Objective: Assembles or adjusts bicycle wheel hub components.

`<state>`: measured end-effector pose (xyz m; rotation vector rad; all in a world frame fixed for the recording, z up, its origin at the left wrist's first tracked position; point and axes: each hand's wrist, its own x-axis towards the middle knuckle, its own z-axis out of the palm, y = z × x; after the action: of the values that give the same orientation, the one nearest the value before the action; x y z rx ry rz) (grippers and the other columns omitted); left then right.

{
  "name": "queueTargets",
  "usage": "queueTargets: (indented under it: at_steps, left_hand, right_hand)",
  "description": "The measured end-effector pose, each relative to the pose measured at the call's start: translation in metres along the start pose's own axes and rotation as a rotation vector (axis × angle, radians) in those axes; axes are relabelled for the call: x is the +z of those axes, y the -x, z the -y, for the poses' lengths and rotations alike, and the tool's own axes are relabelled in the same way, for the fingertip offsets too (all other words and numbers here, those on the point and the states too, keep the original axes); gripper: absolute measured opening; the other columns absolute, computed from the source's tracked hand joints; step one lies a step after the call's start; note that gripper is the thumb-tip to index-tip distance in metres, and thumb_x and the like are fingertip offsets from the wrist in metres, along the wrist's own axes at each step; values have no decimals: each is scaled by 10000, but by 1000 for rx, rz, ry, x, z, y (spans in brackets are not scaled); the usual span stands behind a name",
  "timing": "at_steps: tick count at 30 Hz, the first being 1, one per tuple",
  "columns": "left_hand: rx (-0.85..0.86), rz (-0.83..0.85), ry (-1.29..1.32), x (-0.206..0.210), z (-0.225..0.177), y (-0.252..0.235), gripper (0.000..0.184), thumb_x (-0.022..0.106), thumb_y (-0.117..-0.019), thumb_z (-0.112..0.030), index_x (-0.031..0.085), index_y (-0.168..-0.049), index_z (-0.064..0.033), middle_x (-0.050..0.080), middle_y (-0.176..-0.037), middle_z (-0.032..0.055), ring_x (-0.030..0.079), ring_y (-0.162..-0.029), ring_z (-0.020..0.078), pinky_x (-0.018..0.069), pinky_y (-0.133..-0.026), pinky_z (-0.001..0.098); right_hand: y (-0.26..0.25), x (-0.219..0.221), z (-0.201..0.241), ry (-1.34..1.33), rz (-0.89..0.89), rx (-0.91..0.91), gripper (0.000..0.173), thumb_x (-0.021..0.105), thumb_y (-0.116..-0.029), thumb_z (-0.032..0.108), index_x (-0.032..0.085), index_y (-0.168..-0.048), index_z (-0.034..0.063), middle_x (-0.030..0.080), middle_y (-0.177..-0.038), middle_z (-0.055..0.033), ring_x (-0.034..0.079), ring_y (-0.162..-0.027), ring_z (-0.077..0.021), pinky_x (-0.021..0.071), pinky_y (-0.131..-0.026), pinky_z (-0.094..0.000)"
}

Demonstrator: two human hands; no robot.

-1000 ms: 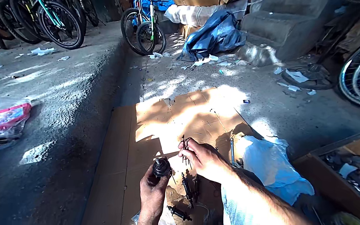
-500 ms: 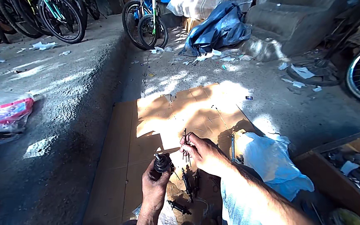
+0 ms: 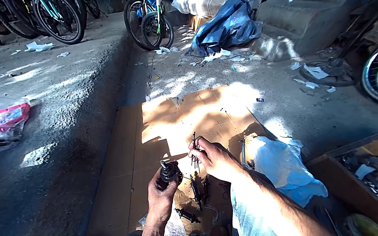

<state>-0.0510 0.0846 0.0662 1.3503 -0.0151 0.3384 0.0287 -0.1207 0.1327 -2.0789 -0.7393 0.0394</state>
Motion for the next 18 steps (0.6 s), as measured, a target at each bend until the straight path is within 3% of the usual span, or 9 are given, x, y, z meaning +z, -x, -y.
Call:
queueTargets:
  at_steps: [9,13,18]
  left_hand:
    - [26,31,20,-1,2,0,391,726,-797,-57,626,-1151,74,723,-1044,148,720,-946,200,614,-827,341]
    - [44,23,28,-1,3,1,392,730,-798,-61,623,-1151,73,720,-1057,155,716,-967,209,611,-839,350]
    - [57,0,44,0,3,0,404,747,-786,-59,624,-1151,65,721,-1059,148,715,-978,195,603,-857,338]
  right_hand:
    - [1,-2,2,-57,-2,-26,126,522,-1075,215,591,-1164,159,715,-924,56,687,-766,-54,599,-709,-271]
    - [2,-1,1,-114,47,-99,135,540,-1075,231,615,-1158,156,740,-968,66,710,-811,-38,614,-741,-250]
    - [5,3,10,-186,61,-89,131,571,-1060,210,634,-1142,130,718,-969,21,711,-787,-71,633,-729,-267]
